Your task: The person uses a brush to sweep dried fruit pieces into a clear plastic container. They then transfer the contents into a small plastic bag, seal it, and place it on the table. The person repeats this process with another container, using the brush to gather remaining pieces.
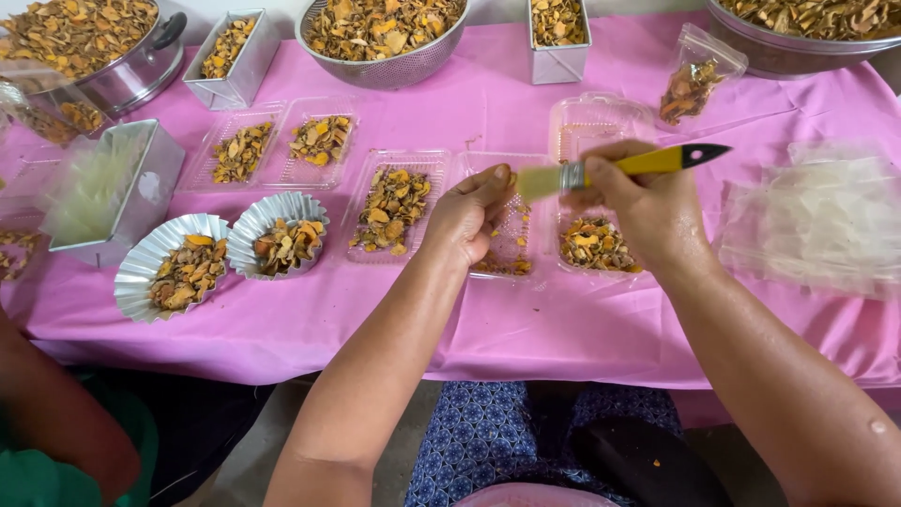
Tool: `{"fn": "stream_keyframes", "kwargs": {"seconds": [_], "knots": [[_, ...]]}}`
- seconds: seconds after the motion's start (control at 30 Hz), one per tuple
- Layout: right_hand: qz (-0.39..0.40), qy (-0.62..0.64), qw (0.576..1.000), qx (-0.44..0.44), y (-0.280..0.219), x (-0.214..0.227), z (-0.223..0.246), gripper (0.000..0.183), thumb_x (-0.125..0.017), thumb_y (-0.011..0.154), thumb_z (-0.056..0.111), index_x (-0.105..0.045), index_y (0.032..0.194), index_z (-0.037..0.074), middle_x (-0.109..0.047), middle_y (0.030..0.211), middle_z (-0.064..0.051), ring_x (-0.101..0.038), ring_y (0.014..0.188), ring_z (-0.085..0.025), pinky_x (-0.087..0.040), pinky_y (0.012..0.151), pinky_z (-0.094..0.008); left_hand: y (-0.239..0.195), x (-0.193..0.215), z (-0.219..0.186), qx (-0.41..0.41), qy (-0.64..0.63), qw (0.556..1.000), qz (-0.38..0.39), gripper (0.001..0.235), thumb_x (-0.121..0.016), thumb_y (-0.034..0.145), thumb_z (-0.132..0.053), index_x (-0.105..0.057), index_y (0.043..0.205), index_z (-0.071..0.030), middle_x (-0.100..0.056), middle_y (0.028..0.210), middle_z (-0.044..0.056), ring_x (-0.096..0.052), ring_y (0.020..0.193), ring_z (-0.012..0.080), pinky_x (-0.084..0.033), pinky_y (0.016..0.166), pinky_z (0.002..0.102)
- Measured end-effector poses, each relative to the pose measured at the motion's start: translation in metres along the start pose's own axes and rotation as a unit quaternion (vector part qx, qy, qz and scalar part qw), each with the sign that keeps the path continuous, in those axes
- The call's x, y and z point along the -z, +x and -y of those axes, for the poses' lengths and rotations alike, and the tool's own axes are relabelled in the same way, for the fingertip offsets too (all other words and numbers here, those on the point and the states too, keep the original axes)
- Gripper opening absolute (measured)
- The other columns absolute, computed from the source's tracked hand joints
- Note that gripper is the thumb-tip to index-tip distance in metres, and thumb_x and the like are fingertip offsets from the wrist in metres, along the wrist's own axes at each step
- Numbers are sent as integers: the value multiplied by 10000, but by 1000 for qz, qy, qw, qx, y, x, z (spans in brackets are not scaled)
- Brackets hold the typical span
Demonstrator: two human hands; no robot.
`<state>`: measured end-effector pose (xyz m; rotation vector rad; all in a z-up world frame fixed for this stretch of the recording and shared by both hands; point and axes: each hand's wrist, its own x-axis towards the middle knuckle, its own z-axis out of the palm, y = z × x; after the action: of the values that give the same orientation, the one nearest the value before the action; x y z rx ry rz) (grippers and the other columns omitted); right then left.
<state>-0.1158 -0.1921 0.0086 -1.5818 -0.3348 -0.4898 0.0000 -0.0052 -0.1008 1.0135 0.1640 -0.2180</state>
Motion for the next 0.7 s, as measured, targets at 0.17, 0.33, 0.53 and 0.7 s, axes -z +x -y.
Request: {"fn": "stream_keyframes", "kwargs": {"seconds": [0.17, 0.33, 0.53, 0.7], "knots": [[42, -3, 999, -20, 6, -1, -17, 136, -620, 1006, -45, -657, 1103, -133, -687, 849, -245, -757, 739, -295, -670, 678, -390, 11, -5, 14, -19, -12, 1000, -7, 349, -901, 825, -265, -751, 1111, -131, -776, 962, 90, -769, 955, 265, -526, 804, 304], [55, -28, 996, -67, -7, 19, 13, 133, -668, 922, -72, -699, 1040, -124, -698, 766, -285, -751, 661, -330, -651, 629, -416, -27, -23, -15, -34, 3, 999, -2, 379, -911, 811, -251, -753, 1121, -100, -783, 981, 99, -780, 951, 241, -553, 742, 271], [-80, 18, 996, -46, 2, 80, 13, 81, -650, 1090, 20, -661, 1144, -38, -672, 914, -181, -756, 702, -259, -706, 670, -307, -54, -71, -19, -163, 316, 930, 94, 296, -798, 798, -234, -811, 1057, -92, -819, 1092, 87, -763, 1033, 168, -543, 1005, 296], [-75, 13, 996, -51, -5, 96, 3, 119, -626, 1111, 59, -632, 1159, -50, -654, 892, -198, -759, 737, -289, -693, 711, -331, -56, -97, 2, -166, 610, 742, 223, 652, -431, 835, 153, -757, 1242, -238, -790, 1173, 44, -747, 929, 221, -526, 736, 301]]}}
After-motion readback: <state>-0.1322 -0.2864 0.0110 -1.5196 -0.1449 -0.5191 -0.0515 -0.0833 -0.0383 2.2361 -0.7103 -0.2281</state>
